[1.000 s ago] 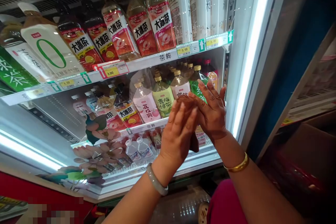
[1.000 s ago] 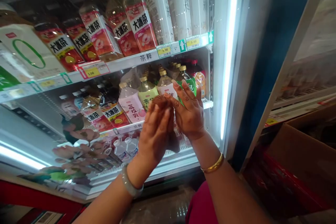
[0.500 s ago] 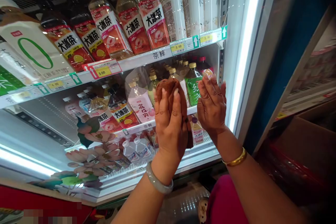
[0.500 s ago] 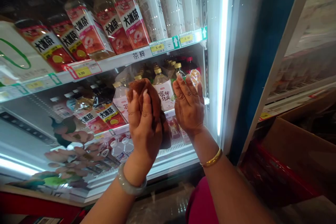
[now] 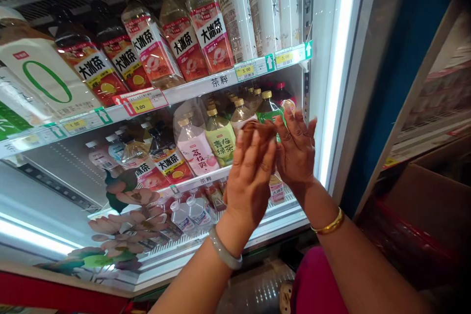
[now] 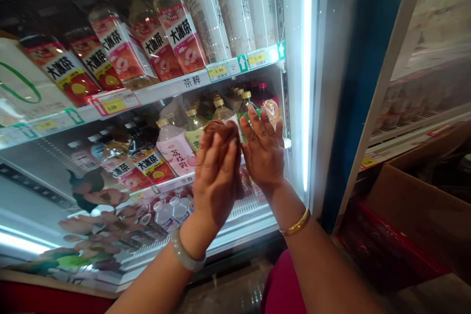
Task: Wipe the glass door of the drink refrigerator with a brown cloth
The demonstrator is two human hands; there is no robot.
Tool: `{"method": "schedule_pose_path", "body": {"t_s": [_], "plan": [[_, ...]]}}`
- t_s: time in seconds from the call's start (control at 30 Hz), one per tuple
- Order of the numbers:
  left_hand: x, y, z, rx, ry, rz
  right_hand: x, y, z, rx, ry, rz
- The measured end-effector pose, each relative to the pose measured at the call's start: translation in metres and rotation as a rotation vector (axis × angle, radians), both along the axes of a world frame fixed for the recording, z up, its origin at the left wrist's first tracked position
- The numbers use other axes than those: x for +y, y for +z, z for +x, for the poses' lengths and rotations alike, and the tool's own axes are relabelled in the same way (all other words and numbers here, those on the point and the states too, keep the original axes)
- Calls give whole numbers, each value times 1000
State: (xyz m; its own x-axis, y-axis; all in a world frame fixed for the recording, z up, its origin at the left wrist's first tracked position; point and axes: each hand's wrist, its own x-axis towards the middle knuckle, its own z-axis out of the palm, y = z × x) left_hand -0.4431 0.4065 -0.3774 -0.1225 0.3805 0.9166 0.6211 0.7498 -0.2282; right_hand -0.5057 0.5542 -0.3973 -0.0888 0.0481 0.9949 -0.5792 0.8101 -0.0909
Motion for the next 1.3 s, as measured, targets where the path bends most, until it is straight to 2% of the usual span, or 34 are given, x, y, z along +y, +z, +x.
{"method": "schedule_pose_path", "body": {"t_s": [0.1, 0.2, 0.3, 0.37, 0.47, 0.53, 0.73, 0.8, 0.9, 0.93, 1.1, 1.23, 1.3], "plan": [[4, -6, -4, -32, -56, -81, 1, 0, -3, 41, -44, -25], [-4, 10, -2, -38, -65, -76, 5, 1, -1, 0, -76, -7], [-7, 20, 1, -8, -15, 60, 9, 3, 1, -19, -69, 0], [-2, 11, 1, -13, -15, 73, 10, 2, 0, 1, -56, -5], [4, -12, 0, -91, -71, -61, 11, 0, -4, 25, -51, -7], [2, -18, -1, -111, -90, -98, 12, -1, -5, 17, -49, -5], [0, 4, 7, -60, 33, 221, 13, -3, -3, -17, -29, -8], [6, 1, 6, -102, -8, 144, 14, -3, -3, -2, -12, -14], [9, -7, 2, -129, -99, -102, 15, -3, -4, 0, 5, -31], [9, -8, 1, -117, -96, -131, 15, -3, -4, -2, 14, -33], [15, -5, -4, -49, -41, 51, 15, -2, -1, -25, 48, -29], [28, -15, -10, -111, -118, -30, 17, -5, -5, -23, 33, -57], [30, -10, -15, -116, -135, -104, 19, -5, -8, -12, 26, -56]]}}
